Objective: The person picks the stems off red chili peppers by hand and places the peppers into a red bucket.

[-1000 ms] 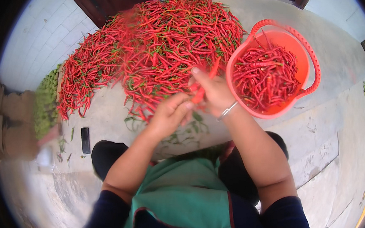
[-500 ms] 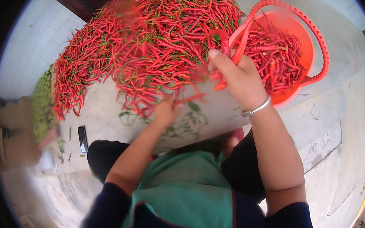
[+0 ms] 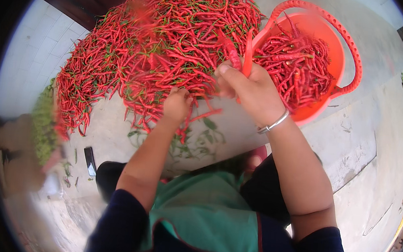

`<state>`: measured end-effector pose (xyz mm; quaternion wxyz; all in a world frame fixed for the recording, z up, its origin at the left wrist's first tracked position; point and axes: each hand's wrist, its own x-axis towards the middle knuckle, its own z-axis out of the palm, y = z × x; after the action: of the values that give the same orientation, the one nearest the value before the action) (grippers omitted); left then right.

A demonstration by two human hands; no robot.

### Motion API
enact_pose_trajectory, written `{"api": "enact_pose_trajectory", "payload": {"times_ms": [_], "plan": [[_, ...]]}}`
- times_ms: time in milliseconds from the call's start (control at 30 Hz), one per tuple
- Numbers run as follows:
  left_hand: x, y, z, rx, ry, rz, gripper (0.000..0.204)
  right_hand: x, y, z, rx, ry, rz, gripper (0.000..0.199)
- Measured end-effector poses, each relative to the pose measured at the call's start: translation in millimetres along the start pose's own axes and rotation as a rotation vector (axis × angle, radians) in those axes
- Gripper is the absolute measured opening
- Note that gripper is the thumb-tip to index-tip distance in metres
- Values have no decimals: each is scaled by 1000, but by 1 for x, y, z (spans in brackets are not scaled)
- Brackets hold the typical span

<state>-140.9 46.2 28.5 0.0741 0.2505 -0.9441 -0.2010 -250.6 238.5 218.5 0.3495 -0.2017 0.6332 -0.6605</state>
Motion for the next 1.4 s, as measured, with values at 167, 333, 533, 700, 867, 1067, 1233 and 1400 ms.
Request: {"api": "enact_pose_trajectory", "payload": {"times_ms": [167, 333, 533, 700, 867, 1067, 1233, 1400], "plan": [[-5, 51, -84, -550, -5, -144, 19, 12, 28, 4, -283, 3, -283, 22], [-30, 75, -142, -642, -22, -16, 12, 12, 33, 19, -518, 36, -525, 27], [-47, 78, -156, -721, -114, 99, 20, 6, 33, 19, -782, -43, -423, 19], [-39, 98, -162, -649, -232, 104, 21, -6, 25, 25, -877, -51, -504, 17], [-46, 98, -165, -1224, -406, -8, 14, -13, 8, 11, -537, -211, -455, 20], [-54, 85, -151, -1708, -507, 130, 13, -19, -24, -34, -274, -187, -213, 21], [-75, 74, -115, -1533, -459, -214, 20, 0, -15, -118, -1194, 666, -365, 53], [-115, 27, -17, -392, -403, 19, 31, -5, -6, -82, -1204, 429, -581, 41]]}}
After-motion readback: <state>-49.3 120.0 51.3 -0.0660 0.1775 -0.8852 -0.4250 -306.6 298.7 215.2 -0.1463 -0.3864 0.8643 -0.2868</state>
